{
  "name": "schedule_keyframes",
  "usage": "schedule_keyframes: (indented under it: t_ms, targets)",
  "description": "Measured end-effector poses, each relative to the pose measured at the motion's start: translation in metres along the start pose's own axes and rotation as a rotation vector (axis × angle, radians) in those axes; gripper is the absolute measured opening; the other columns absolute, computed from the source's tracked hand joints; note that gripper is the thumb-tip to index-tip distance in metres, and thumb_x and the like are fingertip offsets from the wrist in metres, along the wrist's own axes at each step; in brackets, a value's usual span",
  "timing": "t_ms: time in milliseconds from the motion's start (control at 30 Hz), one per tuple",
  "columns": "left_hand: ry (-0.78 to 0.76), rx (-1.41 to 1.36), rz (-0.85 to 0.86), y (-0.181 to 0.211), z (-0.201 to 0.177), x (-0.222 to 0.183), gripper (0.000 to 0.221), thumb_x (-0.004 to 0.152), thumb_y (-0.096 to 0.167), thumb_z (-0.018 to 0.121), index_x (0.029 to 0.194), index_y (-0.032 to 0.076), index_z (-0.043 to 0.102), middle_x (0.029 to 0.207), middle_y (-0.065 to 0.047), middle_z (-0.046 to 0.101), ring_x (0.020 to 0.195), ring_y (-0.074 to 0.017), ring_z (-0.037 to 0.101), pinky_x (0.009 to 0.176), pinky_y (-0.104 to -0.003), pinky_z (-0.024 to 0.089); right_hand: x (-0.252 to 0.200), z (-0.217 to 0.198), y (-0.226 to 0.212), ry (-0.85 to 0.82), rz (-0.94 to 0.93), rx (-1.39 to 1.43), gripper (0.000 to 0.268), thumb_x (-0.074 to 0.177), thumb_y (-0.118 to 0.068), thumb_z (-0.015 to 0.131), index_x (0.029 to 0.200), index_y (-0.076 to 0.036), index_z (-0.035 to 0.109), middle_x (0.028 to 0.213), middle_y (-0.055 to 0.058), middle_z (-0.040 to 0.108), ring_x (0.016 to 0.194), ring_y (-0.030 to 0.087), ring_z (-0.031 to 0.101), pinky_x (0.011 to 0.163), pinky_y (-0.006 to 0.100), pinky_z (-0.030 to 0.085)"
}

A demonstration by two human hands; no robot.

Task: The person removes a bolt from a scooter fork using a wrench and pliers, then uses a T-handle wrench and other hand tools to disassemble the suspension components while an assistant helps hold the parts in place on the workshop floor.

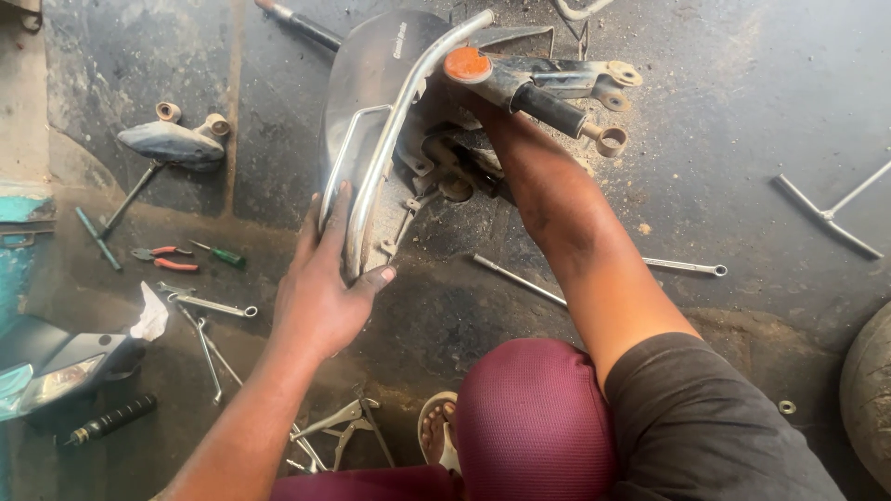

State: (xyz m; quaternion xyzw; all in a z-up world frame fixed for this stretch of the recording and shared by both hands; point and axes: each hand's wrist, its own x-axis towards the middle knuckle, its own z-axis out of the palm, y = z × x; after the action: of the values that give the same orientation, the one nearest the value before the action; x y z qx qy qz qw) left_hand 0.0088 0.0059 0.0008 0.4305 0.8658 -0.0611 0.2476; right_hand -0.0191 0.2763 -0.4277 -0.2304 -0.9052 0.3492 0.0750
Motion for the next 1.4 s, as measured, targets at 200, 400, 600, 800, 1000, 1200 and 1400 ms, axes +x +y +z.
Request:
schedule_keyframes:
  t_ms: [200,400,600,800,1000,1200,1400]
  targets:
    - [-0.043,0.025,-0.039,0.0,-0.001,0.002,0.109,0.079,0.039,0.081,0.16,0.038,0.009,0.169,-0.013,0.015,0.142,-0.0416,0.039,0.111,-0.053,0.041,-0.003,0.001,0.004,0.095,0.125,-0.115,0.023,0.101,-0.024,0.06,0.115,-0.009,0.07,0.118,0.013,0.071,0.105,0.028,0.069,0.089,0.042,0.054]
    - [-0.044,0.029,-0.039,-0.002,0.001,0.002,0.11,0.079,0.039,0.081,0.16,0.037,0.008,0.168,-0.015,0.015,0.141,-0.0426,0.041,0.111,-0.053,0.042,0.001,0.004,0.002,0.11,0.142,-0.118,0.023,0.1,-0.025,0.061,0.115,-0.01,0.07,0.118,0.013,0.071,0.105,0.028,0.069,0.089,0.043,0.054]
    - [-0.041,0.016,-0.036,0.001,-0.002,0.002,0.11,0.078,0.038,0.082,0.16,0.038,0.009,0.169,-0.014,0.016,0.141,-0.0429,0.042,0.11,-0.052,0.043,0.0,0.003,0.009,0.128,0.156,-0.13,0.023,0.1,-0.026,0.061,0.115,-0.01,0.07,0.118,0.013,0.071,0.105,0.029,0.069,0.088,0.043,0.054]
    - [-0.036,0.014,-0.026,0.001,-0.002,0.002,0.11,0.077,0.036,0.083,0.16,0.038,0.01,0.168,-0.014,0.016,0.141,-0.0425,0.041,0.11,-0.054,0.042,-0.001,0.007,0.012,0.15,0.147,-0.131,0.023,0.1,-0.026,0.061,0.115,-0.011,0.07,0.118,0.012,0.07,0.105,0.029,0.069,0.088,0.043,0.054]
    - [-0.021,-0.002,-0.003,0.002,-0.003,0.002,0.111,0.076,0.036,0.084,0.16,0.038,0.011,0.168,-0.016,0.016,0.143,-0.0433,0.039,0.108,-0.053,0.044,0.002,0.006,0.018,0.15,0.155,-0.129,0.023,0.1,-0.027,0.061,0.115,-0.011,0.07,0.118,0.012,0.07,0.104,0.029,0.07,0.088,0.043,0.054]
    - [-0.044,0.003,-0.055,0.005,-0.004,0.004,0.116,0.075,0.036,0.084,0.164,0.041,0.01,0.168,-0.013,0.015,0.142,-0.0415,0.04,0.11,-0.052,0.042,-0.005,0.013,0.018,0.118,0.133,-0.098,0.023,0.1,-0.028,0.061,0.115,-0.011,0.069,0.118,0.012,0.07,0.104,0.029,0.07,0.087,0.043,0.054]
    - [-0.037,0.013,-0.052,0.006,-0.003,0.004,0.114,0.075,0.035,0.085,0.159,0.04,0.008,0.168,-0.012,0.014,0.143,-0.0413,0.038,0.111,-0.052,0.041,-0.015,0.014,-0.009,0.101,0.043,-0.013,0.024,0.1,-0.028,0.061,0.115,-0.012,0.069,0.119,0.012,0.07,0.104,0.029,0.07,0.087,0.043,0.054]
